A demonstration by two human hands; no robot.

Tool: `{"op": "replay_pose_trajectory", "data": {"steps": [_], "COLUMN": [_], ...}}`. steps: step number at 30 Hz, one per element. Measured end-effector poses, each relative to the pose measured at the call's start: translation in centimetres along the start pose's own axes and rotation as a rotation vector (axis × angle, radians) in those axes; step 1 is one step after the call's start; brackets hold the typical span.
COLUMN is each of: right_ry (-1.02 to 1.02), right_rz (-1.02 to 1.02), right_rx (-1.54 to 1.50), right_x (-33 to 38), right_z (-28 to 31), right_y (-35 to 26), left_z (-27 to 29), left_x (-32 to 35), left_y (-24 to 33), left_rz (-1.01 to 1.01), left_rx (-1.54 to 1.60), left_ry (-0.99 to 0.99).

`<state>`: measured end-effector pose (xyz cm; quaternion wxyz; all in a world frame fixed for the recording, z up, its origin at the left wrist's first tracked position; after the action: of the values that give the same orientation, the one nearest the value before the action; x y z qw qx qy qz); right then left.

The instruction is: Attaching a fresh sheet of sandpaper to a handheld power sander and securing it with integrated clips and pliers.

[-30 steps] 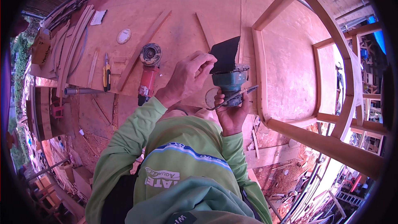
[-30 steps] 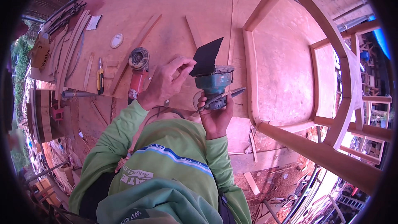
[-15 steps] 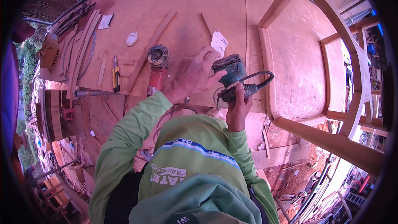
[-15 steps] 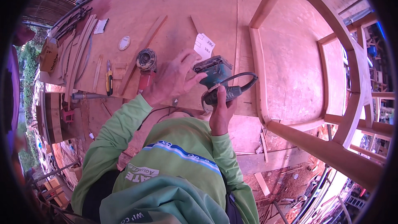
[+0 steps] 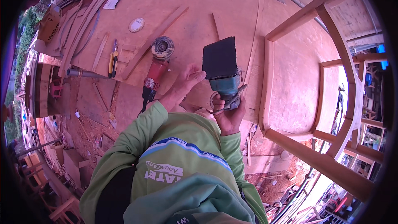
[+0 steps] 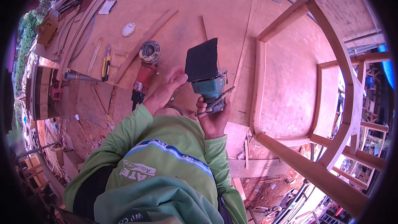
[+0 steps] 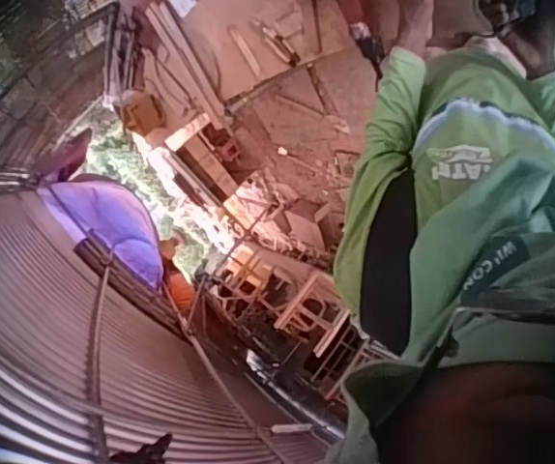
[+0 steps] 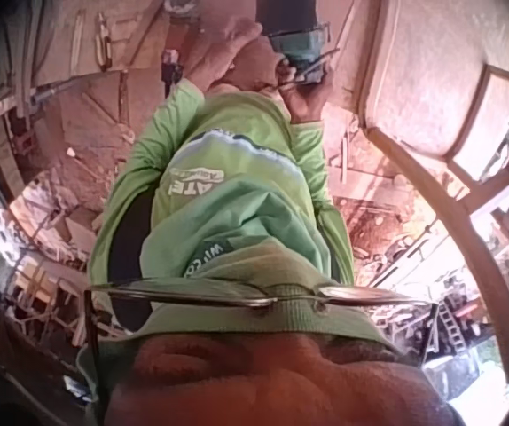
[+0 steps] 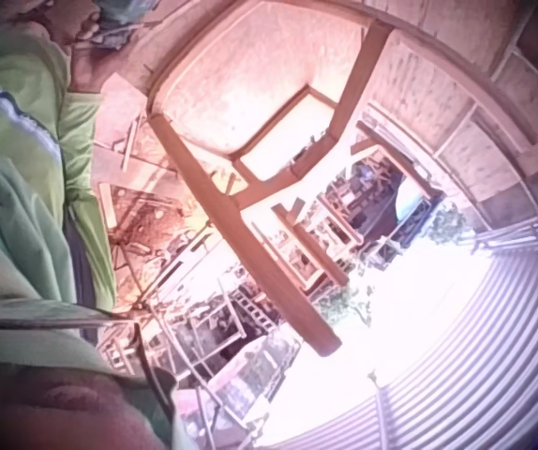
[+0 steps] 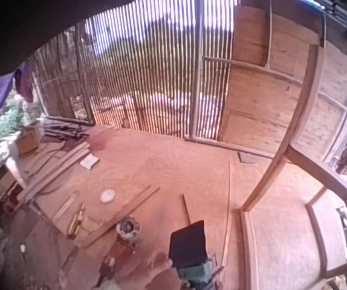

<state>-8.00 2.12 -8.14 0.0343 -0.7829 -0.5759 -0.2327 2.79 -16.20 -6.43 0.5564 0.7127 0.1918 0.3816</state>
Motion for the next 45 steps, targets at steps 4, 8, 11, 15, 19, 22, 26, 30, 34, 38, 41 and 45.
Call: {"op": "replay_pose_trajectory", "data": {"steps": [4, 8, 11, 15, 19, 22, 26, 30, 34, 38, 41, 45], "right_ry": [-0.021, 0.032, -0.075, 0.014, 0.021, 0.006, -0.129, -0.090, -0.050, 0.094, 0.177, 0.128], "right_rz": [-0.135, -0.124, -0.242, -0.182, -0.187, -0.088, 0.118, 0.298, 0.488, 0.390, 0.236, 0.099], "right_rx": [-0.066, -0.021, -0.158, 0.094, 0.136, 0.300, 0.579, 0.894, 1.048, 1.167, 1.023, 0.874], "right_x": [-1.0, -1.9, -1.4, -2.1, -2.2, -2.6, -3.4, -1.7, -0.6, -0.9, -1.4, -0.8], "right_z": [-0.1, 0.0, -0.4, 0.4, 0.6, 0.4, -2.1, -2.9, -1.5, -1.1, -2.3, -1.8], "right_y": [2.1, 3.3, 4.8, 5.2, 4.9, 4.2, 1.5, -1.5, -3.0, -5.3, -5.4, -5.7], "left_z": [0.2, 0.5, 0.7, 1.3, 1.4, 0.7, 3.1, 3.1, 3.1, 3.3, 4.3, 5.2], "left_x": [0.7, 2.4, 3.3, 3.6, 4.2, 4.9, 2.5, 2.4, 2.9, 2.6, 2.5, 4.2], "left_y": [-0.8, 0.4, 2.0, 2.3, 1.1, 3.7, 0.8, 0.1, -1.3, -2.7, -4.5, -0.6], "left_rz": [-0.017, 0.026, 0.000, 0.067, -0.158, -0.130, -0.282, 0.166, 0.119, 0.187, 0.270, 0.129], "left_rx": [0.043, 0.020, -0.043, 0.018, 0.120, 0.208, -0.188, 0.566, 0.989, 0.801, 0.561, 0.791], "left_ry": [-0.399, -0.337, -0.263, -0.242, -0.101, -0.164, -0.347, -0.602, -0.414, -0.383, -0.324, -0.377]}}
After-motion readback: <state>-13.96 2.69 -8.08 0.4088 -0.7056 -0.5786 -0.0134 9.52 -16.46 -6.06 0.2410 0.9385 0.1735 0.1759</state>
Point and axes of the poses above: each hand's wrist, its own x-axis away from the middle knuckle, its own z-axis out of the back of the hand, y = z × x, the point moved 2 cm from there along -x, towards the middle knuckle
